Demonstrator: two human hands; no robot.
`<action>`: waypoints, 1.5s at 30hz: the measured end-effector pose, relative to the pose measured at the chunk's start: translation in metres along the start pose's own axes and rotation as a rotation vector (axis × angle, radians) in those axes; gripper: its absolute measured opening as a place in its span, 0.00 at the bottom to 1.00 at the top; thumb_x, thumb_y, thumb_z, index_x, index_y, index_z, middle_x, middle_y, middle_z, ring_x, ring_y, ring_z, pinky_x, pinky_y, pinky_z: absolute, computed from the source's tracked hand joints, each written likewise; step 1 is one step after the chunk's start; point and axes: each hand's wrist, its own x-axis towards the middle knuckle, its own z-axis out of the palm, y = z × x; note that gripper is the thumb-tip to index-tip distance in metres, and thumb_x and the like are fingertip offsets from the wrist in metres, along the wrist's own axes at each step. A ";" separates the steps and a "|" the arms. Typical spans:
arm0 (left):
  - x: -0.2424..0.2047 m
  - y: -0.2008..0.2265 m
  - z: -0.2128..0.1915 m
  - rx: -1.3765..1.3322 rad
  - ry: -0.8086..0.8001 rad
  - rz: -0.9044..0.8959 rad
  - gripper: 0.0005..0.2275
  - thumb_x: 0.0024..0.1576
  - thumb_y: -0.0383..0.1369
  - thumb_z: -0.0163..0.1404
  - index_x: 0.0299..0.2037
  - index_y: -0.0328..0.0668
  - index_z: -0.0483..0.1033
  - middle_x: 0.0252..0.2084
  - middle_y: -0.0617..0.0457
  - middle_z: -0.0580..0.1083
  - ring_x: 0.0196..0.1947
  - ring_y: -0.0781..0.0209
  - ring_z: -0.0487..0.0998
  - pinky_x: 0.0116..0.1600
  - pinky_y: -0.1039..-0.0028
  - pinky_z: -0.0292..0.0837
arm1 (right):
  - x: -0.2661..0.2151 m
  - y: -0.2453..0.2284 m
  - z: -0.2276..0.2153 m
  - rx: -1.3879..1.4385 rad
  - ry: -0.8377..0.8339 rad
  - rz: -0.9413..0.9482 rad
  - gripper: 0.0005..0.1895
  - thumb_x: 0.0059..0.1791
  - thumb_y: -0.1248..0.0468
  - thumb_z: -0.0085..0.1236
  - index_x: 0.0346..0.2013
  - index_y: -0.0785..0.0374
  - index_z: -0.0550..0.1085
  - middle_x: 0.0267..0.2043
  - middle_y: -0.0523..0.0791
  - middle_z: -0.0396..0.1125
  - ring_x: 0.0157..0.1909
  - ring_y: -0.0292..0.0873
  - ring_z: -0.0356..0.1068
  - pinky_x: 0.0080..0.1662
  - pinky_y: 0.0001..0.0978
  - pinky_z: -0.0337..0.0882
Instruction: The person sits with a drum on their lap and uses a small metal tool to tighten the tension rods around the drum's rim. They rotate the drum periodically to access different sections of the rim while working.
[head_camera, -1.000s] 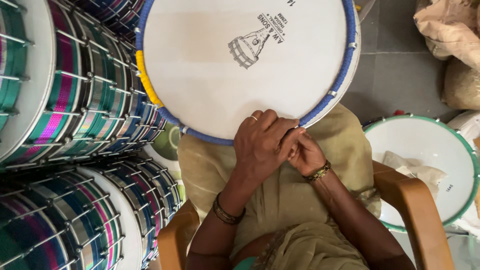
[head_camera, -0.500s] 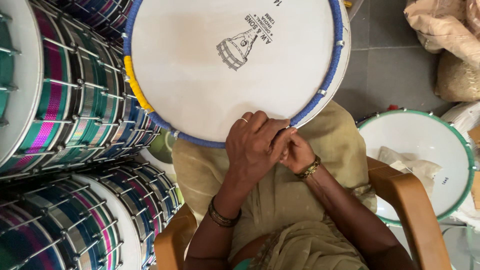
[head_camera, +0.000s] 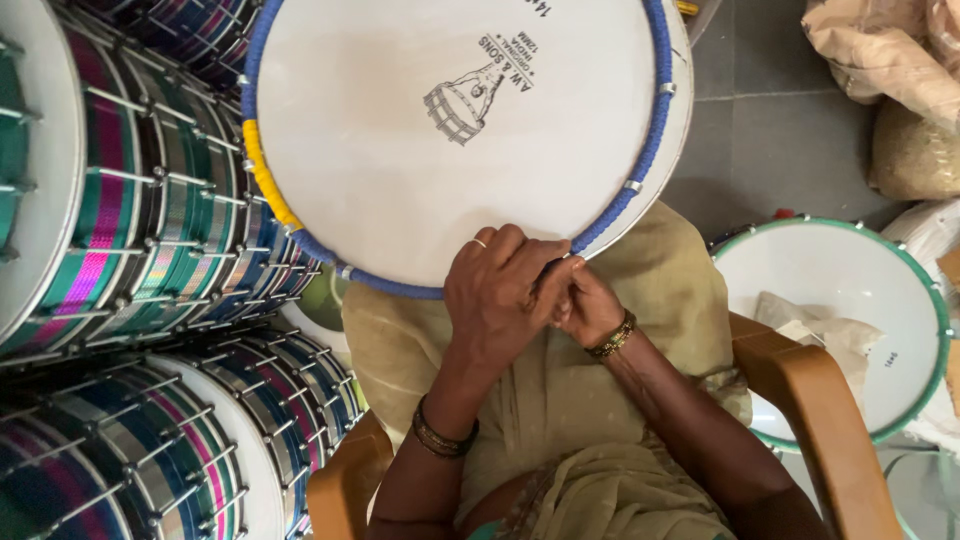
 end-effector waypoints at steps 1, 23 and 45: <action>-0.001 0.000 0.000 -0.002 0.006 -0.004 0.08 0.55 0.37 0.65 0.39 0.47 0.82 0.30 0.58 0.69 0.30 0.60 0.70 0.35 0.69 0.62 | 0.001 0.000 -0.002 -0.004 0.032 -0.006 0.31 0.56 0.41 0.41 0.20 0.60 0.71 0.19 0.45 0.67 0.22 0.43 0.66 0.26 0.33 0.65; -0.003 -0.004 0.000 -0.004 -0.011 0.010 0.08 0.55 0.36 0.64 0.38 0.45 0.81 0.31 0.57 0.71 0.31 0.59 0.71 0.36 0.69 0.64 | -0.005 -0.004 -0.006 0.100 0.022 0.044 0.24 0.56 0.45 0.44 0.25 0.58 0.72 0.15 0.41 0.60 0.16 0.38 0.57 0.22 0.30 0.57; -0.001 0.001 -0.004 -0.020 -0.003 -0.025 0.08 0.55 0.37 0.65 0.37 0.45 0.82 0.28 0.57 0.69 0.28 0.60 0.69 0.34 0.69 0.61 | -0.034 -0.036 0.069 -1.025 0.037 -0.674 0.17 0.53 0.68 0.57 0.53 0.65 0.62 0.41 0.42 0.66 0.41 0.34 0.68 0.41 0.27 0.72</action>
